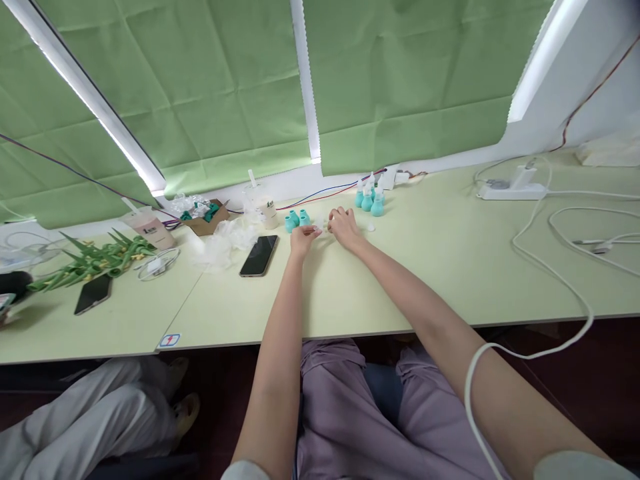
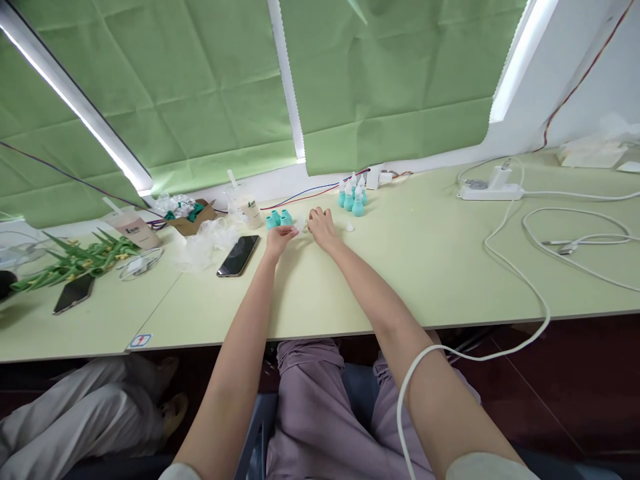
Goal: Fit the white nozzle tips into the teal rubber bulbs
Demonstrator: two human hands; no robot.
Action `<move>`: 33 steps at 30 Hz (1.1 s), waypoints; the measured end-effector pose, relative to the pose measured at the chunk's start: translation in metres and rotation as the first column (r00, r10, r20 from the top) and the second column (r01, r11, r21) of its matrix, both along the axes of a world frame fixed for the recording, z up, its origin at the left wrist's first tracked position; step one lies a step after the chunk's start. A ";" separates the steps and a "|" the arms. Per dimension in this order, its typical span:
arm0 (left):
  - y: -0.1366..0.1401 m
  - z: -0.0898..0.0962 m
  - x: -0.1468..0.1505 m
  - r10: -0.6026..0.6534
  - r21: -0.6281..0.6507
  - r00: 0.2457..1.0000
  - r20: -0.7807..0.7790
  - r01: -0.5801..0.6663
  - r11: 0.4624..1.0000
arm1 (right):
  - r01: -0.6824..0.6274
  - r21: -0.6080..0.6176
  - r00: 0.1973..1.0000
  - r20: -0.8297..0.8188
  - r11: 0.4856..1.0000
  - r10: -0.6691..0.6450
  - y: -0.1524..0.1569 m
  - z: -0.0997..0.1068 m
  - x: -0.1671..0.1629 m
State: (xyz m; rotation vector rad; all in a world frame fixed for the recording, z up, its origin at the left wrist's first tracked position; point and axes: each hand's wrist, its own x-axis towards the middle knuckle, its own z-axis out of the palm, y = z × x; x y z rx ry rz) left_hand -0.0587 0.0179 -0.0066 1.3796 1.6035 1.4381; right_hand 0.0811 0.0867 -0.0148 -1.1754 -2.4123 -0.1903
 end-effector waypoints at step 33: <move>-0.013 0.003 0.039 -0.391 -0.060 0.916 0.093 0.397 0.916 | -0.066 0.092 0.935 -0.343 0.994 0.094 -0.060 0.016 0.070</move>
